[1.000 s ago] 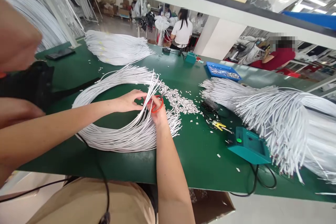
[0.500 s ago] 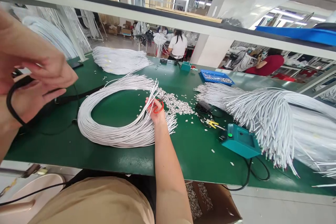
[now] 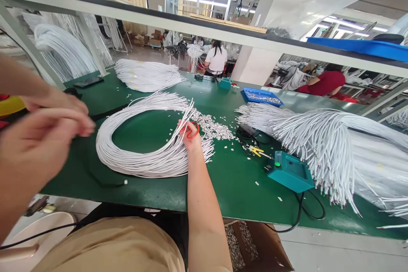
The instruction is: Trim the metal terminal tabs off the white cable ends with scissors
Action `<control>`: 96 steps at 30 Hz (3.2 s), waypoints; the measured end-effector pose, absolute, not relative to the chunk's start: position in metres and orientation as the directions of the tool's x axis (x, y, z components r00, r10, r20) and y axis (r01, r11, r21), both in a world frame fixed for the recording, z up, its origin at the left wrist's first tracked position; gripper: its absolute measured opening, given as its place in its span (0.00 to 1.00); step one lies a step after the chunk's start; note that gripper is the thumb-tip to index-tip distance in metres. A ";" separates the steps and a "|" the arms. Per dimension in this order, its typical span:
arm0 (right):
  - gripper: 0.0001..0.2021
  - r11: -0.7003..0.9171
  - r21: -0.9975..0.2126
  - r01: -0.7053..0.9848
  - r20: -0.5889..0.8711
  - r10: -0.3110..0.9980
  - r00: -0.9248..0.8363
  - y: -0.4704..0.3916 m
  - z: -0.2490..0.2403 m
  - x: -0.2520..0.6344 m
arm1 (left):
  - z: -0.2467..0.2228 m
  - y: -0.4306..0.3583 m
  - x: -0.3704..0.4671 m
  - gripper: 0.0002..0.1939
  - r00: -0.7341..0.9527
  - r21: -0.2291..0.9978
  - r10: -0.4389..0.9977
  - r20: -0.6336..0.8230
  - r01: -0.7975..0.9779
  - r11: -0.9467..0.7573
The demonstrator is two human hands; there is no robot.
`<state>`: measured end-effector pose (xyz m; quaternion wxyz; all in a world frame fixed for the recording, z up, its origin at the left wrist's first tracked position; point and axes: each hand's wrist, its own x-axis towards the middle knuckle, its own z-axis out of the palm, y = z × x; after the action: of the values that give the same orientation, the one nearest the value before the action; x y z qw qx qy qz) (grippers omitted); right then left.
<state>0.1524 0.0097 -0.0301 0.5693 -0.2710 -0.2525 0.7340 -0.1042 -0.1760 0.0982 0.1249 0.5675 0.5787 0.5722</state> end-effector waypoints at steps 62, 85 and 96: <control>0.08 -0.030 -0.864 0.503 0.089 0.974 0.210 0.000 0.000 0.175 | 0.015 0.039 0.012 0.16 0.260 0.978 0.944 -0.204 0.015 0.208; 0.14 0.062 -0.501 0.863 0.187 0.982 0.037 -0.010 -0.003 0.168 | 0.020 0.030 0.013 0.12 0.220 0.929 0.975 0.023 0.356 -0.102; 0.15 0.072 -0.487 0.871 0.181 0.983 0.020 -0.006 -0.010 0.172 | 0.021 0.036 0.009 0.08 0.258 0.955 0.965 -0.045 0.296 -0.034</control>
<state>0.1722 -0.0061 -0.0097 0.2437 -0.6712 -0.6905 0.1155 0.0091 0.0359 0.0215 0.4821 0.6297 0.5005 0.3472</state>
